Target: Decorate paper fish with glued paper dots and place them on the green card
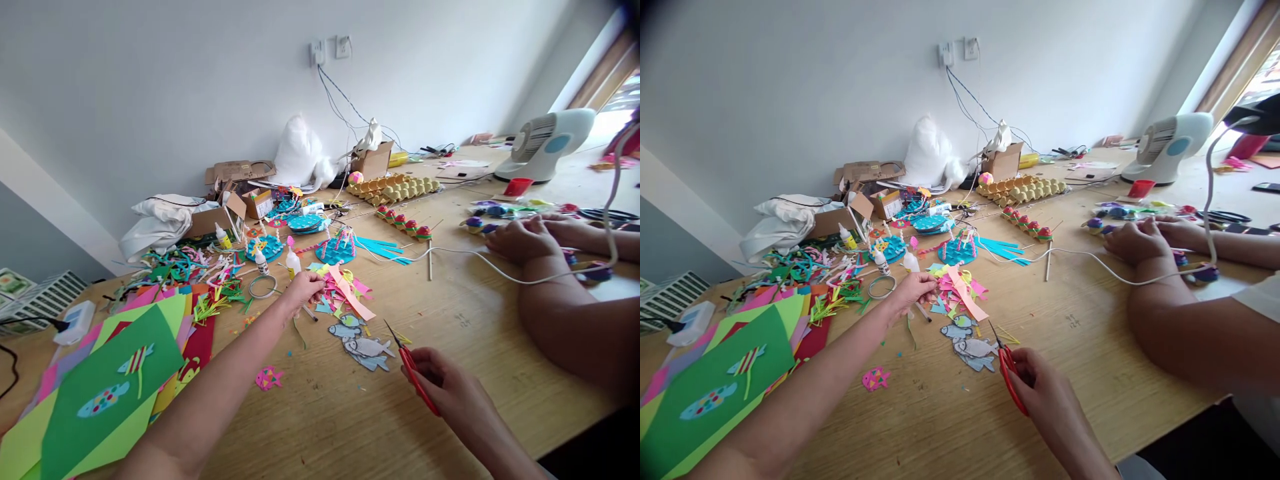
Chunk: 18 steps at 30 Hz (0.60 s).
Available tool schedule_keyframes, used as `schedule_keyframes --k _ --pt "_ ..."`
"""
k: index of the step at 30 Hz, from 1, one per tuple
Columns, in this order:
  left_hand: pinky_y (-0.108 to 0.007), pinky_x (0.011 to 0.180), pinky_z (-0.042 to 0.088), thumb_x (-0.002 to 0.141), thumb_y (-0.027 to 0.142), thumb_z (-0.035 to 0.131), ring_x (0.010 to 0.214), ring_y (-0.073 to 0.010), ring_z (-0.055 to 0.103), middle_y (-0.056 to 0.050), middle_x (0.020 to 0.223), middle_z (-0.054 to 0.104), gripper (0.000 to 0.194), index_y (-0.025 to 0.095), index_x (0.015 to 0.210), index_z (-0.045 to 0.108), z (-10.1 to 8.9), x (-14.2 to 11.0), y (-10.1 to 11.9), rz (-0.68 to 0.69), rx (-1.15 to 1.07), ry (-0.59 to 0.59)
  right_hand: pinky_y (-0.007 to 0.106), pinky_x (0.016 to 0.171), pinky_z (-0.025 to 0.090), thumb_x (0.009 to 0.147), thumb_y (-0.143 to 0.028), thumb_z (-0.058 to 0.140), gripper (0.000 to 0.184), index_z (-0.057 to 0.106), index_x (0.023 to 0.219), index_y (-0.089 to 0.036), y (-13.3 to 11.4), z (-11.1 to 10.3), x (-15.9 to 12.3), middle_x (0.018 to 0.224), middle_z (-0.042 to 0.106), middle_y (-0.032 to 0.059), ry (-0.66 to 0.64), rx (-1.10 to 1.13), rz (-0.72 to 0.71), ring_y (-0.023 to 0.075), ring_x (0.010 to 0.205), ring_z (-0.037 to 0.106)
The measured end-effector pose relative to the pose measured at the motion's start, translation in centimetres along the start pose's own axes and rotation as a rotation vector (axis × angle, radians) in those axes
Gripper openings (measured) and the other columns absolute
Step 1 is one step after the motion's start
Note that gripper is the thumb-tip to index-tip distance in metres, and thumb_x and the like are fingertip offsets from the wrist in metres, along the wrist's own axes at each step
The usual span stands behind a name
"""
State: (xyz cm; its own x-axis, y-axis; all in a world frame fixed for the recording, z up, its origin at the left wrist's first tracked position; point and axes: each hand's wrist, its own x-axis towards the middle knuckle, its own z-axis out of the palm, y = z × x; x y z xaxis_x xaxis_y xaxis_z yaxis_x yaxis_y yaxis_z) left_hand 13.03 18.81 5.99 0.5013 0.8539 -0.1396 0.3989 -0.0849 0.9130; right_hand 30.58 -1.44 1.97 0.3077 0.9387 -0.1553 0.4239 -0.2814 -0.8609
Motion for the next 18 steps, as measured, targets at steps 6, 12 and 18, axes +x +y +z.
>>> schedule_keyframes --k 6,12,18 --pt "-0.014 0.038 0.029 0.07 0.023 0.049 0.043 -0.0048 0.043 0.005 0.053 0.046 0.01 0.014 0.07 0.052 0.8 -3.0 0.7 0.018 -0.017 -0.103 0.022 0.042 0.037 0.059 -0.044 0.061 0.032 0.046 0.072 -0.019 -1.6 0.4 1.1 0.053 0.049 -0.0039 0.007 0.26 0.034 0.0102 0.047 0.047" --pt "-0.019 0.05 0.031 0.07 0.019 0.047 0.054 -0.0089 0.044 0.004 0.056 0.048 0.012 0.015 0.062 0.054 1.5 -6.2 1.6 0.244 0.495 -0.019 0.029 0.064 0.046 0.053 -0.038 0.069 0.044 0.041 0.082 -0.02 -5.4 2.7 2.4 0.087 0.058 0.0056 0.008 0.382 -0.11 0.0172 0.077 0.055" --pt "-0.02 0.051 0.028 0.071 0.016 0.045 0.056 -0.0101 0.046 0.003 0.058 0.05 0.012 0.016 0.063 0.054 1.5 -8.9 2.4 0.31 0.666 -0.02 0.028 0.062 0.045 0.054 -0.034 0.068 0.039 0.04 0.077 -0.02 -7.1 5.2 2.6 0.079 0.059 0.0027 -0.023 0.437 -0.167 0.0147 0.068 0.055"
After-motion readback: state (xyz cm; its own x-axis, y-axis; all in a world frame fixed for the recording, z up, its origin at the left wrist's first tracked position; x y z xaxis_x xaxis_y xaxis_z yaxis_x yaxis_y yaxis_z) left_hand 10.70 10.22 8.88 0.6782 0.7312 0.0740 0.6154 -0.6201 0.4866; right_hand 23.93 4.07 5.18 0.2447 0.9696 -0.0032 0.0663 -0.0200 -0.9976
